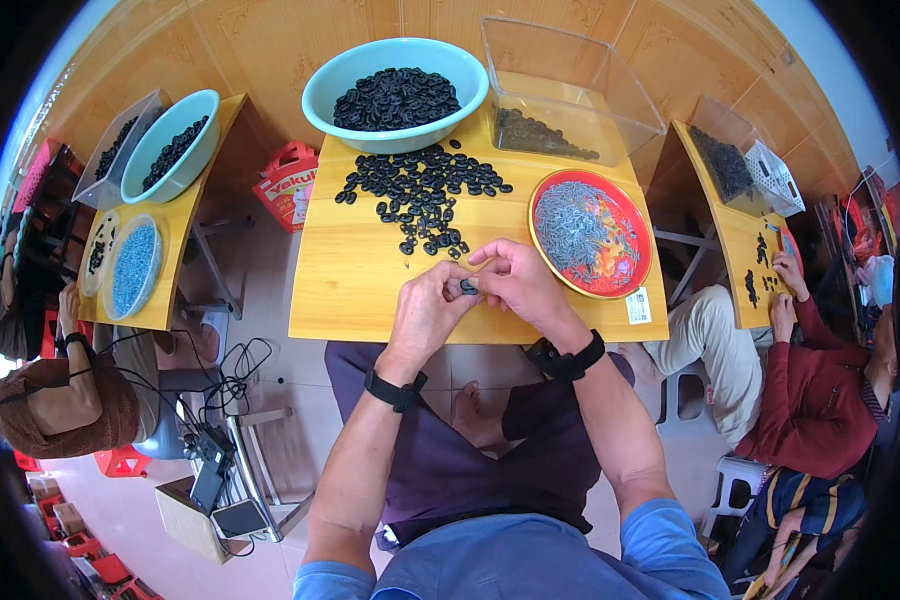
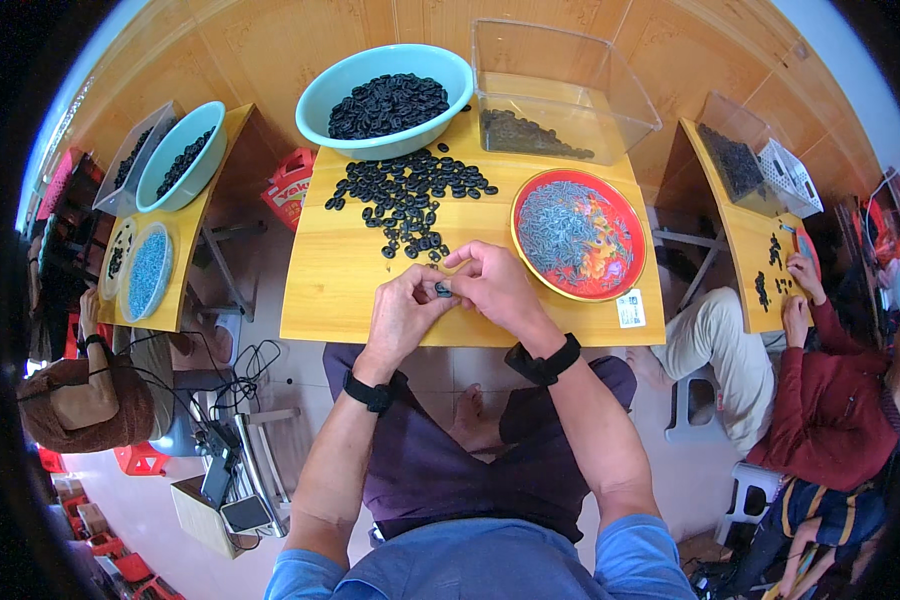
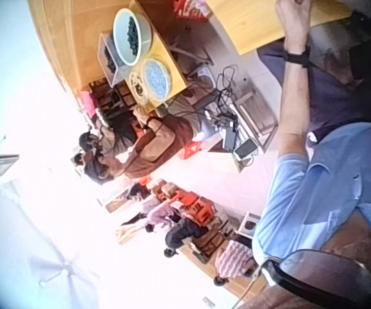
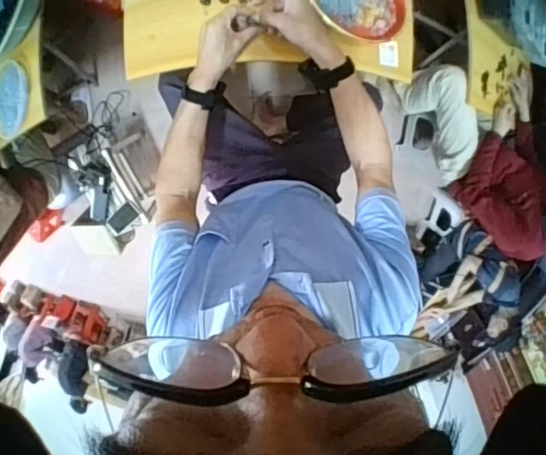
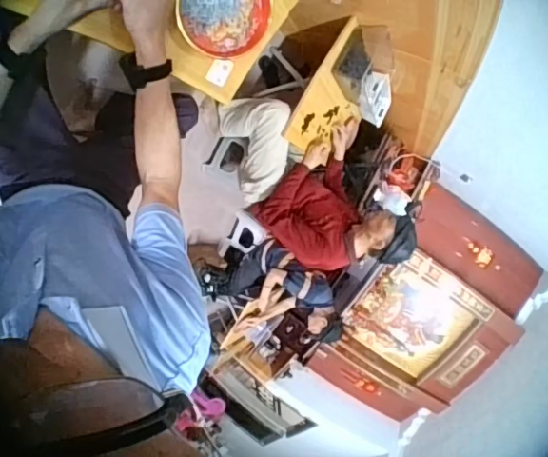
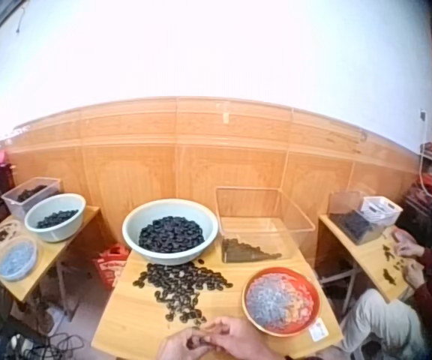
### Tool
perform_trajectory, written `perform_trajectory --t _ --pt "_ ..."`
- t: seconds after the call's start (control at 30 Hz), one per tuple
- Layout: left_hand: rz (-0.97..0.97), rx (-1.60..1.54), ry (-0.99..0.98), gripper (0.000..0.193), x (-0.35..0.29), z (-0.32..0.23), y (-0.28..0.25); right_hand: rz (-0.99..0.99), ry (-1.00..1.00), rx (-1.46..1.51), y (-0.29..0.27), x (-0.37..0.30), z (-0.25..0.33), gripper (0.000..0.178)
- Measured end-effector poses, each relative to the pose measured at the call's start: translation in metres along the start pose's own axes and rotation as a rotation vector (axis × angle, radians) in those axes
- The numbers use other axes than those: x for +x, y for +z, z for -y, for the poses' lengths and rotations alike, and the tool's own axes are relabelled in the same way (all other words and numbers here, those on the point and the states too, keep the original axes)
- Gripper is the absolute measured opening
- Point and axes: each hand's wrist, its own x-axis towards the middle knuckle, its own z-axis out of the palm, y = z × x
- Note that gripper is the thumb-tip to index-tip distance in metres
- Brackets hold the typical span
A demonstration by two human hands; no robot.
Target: Sorting and inspecting small black plastic components on a table.
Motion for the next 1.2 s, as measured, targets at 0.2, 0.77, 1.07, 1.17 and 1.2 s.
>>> perform_trajectory --t 0.2,0.77,1.07,1.17,1.2 --pt "-0.026 0.04 0.027 0.022 0.0 -0.002 -0.004 0.007 0.008 -0.02 0.004 0.001 0.006 0.019" --pt "0.074 -0.118 0.09 0.018 -0.009 -0.001 -0.005 0.031 0.081 -0.132 -0.011 -0.002 0.0 0.013" --pt "-0.452 -0.539 -0.024 0.015 0.008 0.028 0.001 -0.322 -0.43 0.198 -0.025 0.046 0.112 0.012" --pt "-0.485 -0.566 -0.046 0.013 0.008 0.027 0.003 -0.198 -0.416 -0.568 -0.02 0.052 0.08 0.014" --pt "-0.486 -0.564 -0.05 0.013 0.008 0.027 0.002 -0.195 -0.413 -0.566 -0.016 0.051 0.069 0.014"
